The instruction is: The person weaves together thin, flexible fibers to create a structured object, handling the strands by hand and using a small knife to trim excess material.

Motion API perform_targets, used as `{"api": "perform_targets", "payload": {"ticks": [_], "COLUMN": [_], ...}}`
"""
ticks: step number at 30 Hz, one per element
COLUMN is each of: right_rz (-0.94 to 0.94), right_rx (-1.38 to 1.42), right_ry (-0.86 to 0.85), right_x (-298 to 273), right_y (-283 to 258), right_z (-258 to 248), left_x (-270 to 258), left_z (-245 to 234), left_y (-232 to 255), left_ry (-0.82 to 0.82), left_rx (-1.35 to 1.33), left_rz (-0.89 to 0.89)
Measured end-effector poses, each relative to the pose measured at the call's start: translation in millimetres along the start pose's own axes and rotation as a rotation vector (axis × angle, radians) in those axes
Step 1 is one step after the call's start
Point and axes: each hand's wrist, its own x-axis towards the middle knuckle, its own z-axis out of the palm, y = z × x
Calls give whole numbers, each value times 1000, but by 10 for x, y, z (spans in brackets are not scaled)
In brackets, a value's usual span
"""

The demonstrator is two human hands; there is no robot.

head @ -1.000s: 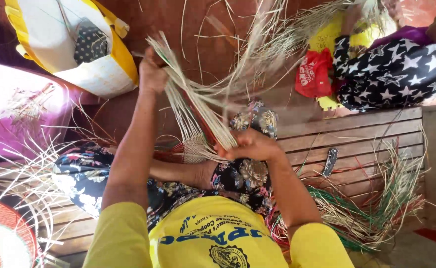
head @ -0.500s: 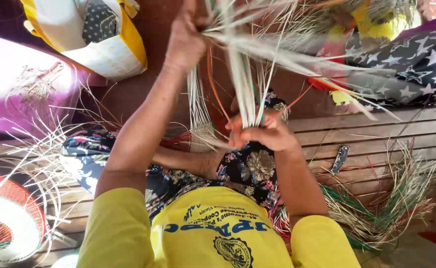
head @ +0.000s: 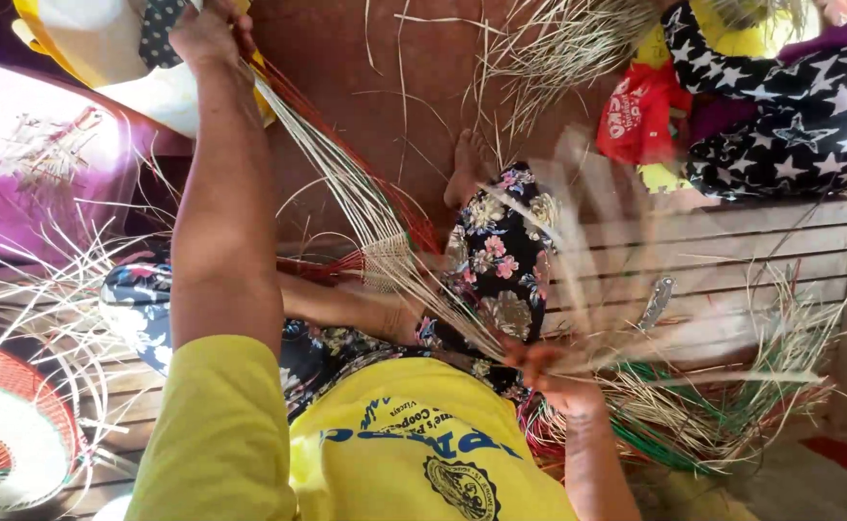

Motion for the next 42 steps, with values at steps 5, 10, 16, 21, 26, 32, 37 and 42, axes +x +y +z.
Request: {"api": "perform_targets", "payload": {"ticks": [5,10,16,21,26,32,37,42], "right_rz": [-151,780,1553,837,568,745,718,686], "right_rx": [571,640,-521,-751,-1244,-1083,-829,-722], "right_ry": [745,906,162,213,269,394,509,486], "right_x": [-875,-1608,-741,161,1822,2488,2489,2442], "right_y": [458,447,-695,-820,-376,815,944,951], "right_z": [246,525,588,-10,-460,-1137,-1234,-1289], "left_x": [381,640,-283,-1824,-2695,-2998,-2418,-1671], "left_z": [-40,-575,-1033,-1017,-1457,-1630,-1841,-1918], "left_y": [-144,-492,-717,-1745,-2056,-1513,-1259,-1341], "left_ry": [78,105,-88,-829,-1165,-1311,-1089,-589], "left_rx": [46,420,798,958,1048,907,870,1396], "left_rz": [150,513,1039,1447,911,712,613,642]}}
